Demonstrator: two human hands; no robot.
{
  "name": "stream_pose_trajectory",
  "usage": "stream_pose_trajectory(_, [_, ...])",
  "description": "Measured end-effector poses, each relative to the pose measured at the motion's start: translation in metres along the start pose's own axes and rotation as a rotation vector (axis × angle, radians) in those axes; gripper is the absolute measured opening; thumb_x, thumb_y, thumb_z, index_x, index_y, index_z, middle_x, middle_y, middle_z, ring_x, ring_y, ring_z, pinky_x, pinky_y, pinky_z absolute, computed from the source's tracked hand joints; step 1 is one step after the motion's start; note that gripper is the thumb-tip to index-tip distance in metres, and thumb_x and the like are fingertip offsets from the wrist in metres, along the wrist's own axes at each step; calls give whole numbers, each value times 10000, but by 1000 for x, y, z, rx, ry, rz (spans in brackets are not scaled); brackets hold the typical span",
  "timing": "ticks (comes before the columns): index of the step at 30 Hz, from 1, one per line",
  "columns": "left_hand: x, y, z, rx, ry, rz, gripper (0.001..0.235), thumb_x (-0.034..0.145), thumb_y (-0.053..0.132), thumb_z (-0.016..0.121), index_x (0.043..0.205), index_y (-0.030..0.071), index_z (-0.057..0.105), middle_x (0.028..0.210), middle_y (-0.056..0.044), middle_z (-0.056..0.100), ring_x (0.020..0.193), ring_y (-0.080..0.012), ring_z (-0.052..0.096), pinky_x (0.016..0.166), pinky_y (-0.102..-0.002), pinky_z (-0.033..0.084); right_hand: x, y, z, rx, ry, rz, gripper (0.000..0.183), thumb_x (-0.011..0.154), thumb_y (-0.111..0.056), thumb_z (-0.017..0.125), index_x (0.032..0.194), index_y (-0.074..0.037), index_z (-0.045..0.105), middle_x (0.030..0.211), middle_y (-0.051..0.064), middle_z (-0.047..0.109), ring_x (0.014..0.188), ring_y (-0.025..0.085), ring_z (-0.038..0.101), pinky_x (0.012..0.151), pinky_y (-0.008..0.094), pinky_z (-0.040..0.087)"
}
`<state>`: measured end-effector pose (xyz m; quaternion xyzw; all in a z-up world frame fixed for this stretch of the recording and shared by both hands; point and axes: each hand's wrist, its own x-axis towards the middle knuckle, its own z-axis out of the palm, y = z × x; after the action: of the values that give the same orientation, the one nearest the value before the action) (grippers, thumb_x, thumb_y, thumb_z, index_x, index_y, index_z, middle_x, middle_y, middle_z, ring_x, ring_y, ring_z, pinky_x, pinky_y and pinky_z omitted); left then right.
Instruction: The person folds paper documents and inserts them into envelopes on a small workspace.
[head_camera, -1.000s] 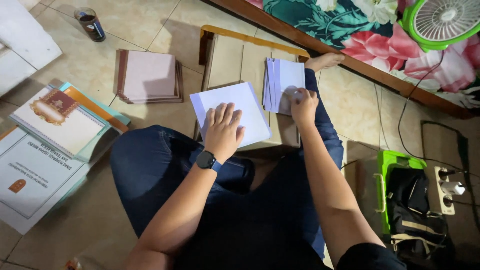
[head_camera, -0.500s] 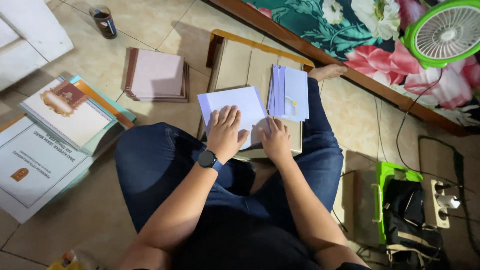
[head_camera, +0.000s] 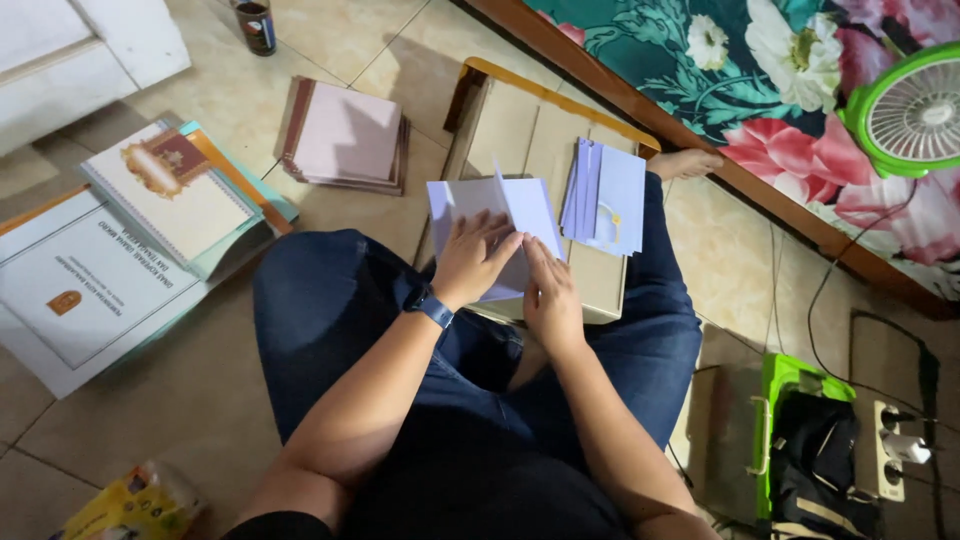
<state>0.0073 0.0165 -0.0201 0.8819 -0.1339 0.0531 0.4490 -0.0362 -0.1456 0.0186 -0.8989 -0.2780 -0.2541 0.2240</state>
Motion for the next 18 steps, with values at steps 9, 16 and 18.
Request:
stream_pose_trajectory(9, [-4, 11, -17, -65, -23, -25, 609, 1079, 588, 346, 1282, 151, 718, 1361, -125, 665, 1422, -356, 474, 1215, -583, 191, -8, 6, 8, 37, 36, 28, 713, 792, 103, 557, 1485, -66, 553, 1305, 187, 684, 1103, 389, 690, 956, 452, 527])
stream_pose_trajectory(16, [1, 0, -10, -227, -29, -77, 461, 1071, 374, 415, 1223, 71, 728, 1357, -144, 663, 1445, -348, 443, 1231, -555, 139, -11, -2, -1, 72, -6, 292, 909, 908, -348, 766, 1637, -121, 272, 1692, 150, 241, 1493, 422, 335, 1104, 714, 265])
stream_pose_trajectory(18, [0, 9, -22, -485, -50, -273, 750, 911, 300, 473, 1597, 55, 297, 1506, -331, 451, 1523, -463, 186, 1242, -586, 196, -8, -1, -6, -67, 28, 129, 691, 1020, -481, 552, 1556, -70, 408, 1690, 178, 246, 1565, 387, 185, 1211, 532, 86])
